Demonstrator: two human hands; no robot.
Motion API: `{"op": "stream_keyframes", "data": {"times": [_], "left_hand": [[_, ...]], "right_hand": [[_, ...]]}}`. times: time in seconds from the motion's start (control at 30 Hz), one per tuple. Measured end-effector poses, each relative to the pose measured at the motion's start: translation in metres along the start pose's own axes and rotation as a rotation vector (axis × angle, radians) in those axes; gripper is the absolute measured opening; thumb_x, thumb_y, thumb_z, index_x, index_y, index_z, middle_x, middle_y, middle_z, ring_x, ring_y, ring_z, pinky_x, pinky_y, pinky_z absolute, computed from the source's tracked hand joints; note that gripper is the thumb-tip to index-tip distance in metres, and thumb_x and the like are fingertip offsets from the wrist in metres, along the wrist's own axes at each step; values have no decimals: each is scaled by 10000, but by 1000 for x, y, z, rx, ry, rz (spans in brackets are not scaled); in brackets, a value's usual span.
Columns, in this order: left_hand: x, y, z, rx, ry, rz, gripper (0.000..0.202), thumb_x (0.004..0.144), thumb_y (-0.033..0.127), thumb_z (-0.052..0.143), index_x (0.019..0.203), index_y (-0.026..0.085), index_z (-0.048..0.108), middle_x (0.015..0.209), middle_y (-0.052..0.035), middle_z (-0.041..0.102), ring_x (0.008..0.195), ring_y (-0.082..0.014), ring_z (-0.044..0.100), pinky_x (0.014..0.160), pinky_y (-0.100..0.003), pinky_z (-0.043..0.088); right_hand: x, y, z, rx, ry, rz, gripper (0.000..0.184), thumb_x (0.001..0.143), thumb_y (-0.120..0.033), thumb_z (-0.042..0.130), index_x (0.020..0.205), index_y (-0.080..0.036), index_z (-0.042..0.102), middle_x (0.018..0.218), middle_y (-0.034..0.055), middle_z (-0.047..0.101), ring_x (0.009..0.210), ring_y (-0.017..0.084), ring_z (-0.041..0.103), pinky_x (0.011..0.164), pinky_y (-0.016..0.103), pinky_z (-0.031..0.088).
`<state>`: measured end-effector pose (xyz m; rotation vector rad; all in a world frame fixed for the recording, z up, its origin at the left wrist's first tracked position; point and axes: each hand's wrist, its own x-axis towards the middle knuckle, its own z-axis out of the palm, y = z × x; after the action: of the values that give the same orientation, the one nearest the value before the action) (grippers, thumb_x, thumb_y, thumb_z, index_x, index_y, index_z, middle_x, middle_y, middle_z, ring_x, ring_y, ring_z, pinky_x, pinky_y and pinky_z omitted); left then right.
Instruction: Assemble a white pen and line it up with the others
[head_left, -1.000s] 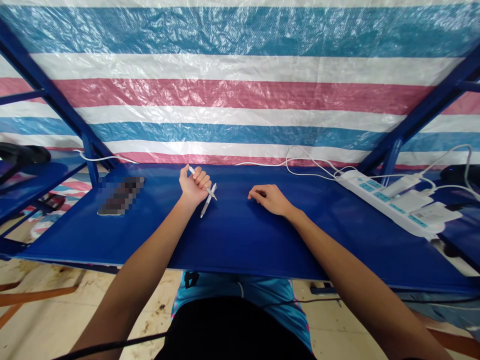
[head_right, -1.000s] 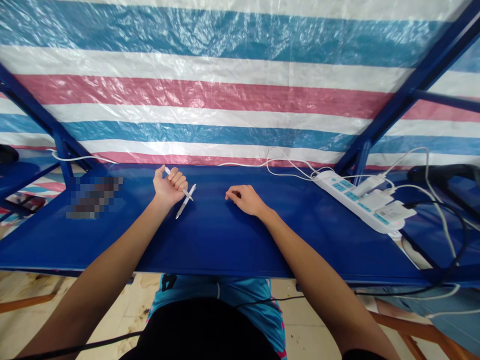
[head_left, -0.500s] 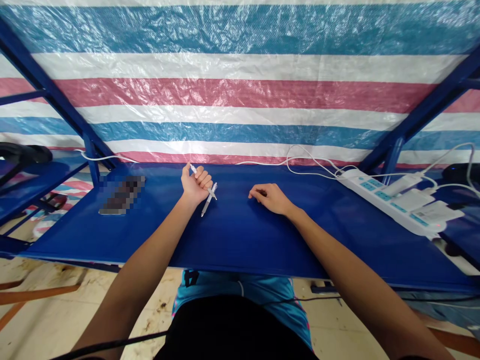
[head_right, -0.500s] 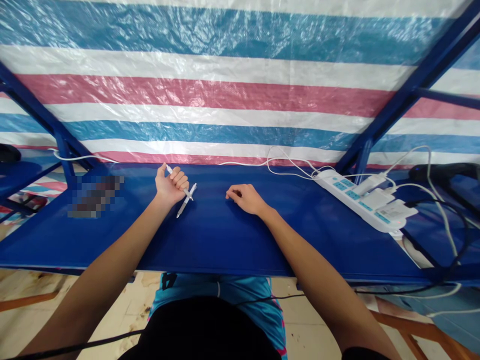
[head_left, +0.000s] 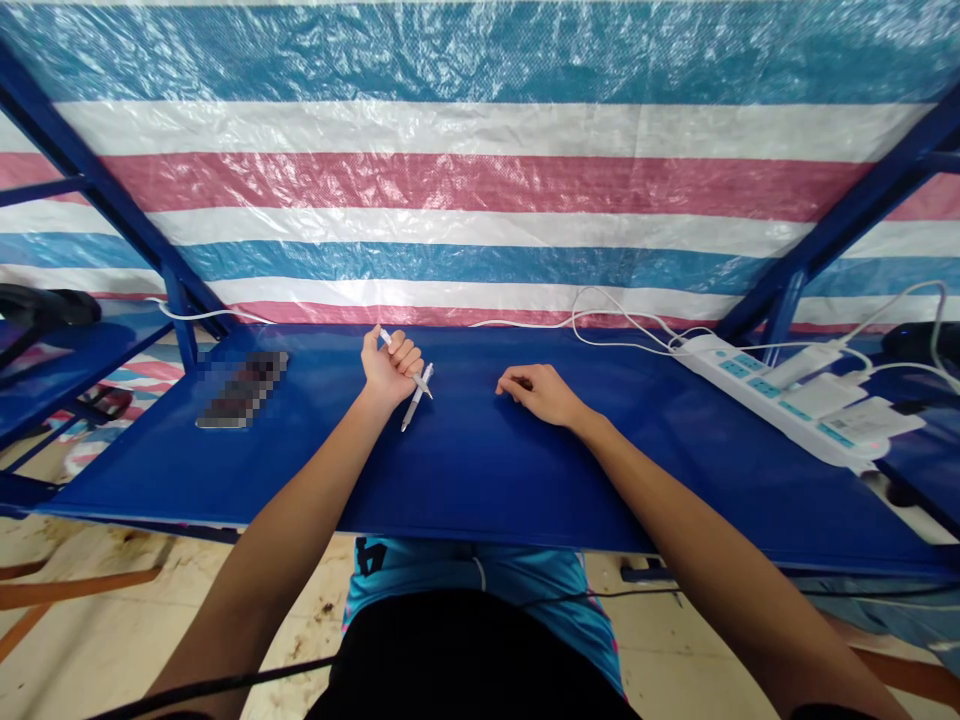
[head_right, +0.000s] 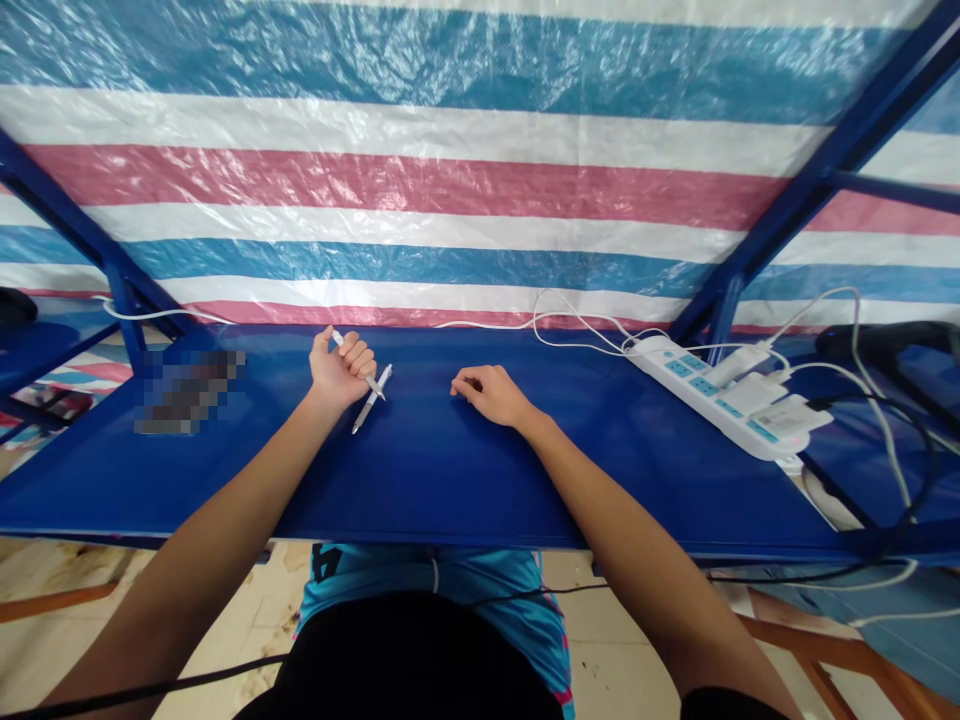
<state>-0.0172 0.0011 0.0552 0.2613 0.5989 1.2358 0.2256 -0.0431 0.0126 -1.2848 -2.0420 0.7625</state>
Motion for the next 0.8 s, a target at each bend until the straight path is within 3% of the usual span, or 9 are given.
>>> {"op": "stream_keyframes", "data": {"times": [0.53, 0.8], "left_hand": [[2, -1, 0, -10, -8, 1, 565, 1067, 448, 325, 563, 237, 184, 454, 77, 124, 312, -88, 179, 315, -227, 152], [-2, -1, 3, 6, 3, 4, 532, 1062, 378, 269, 559, 228, 182, 445, 72, 126, 312, -83, 180, 317, -217, 145]], "right_hand": [[0, -2, 0, 5, 5, 10, 319, 942, -363, 498, 741, -206, 689, 624, 0, 620, 578, 146, 549, 667, 285, 417], [0, -1, 0, 2, -5, 19, 314, 942, -352, 496, 743, -205, 690, 629, 4, 625, 583, 148, 554, 658, 284, 414]]}}
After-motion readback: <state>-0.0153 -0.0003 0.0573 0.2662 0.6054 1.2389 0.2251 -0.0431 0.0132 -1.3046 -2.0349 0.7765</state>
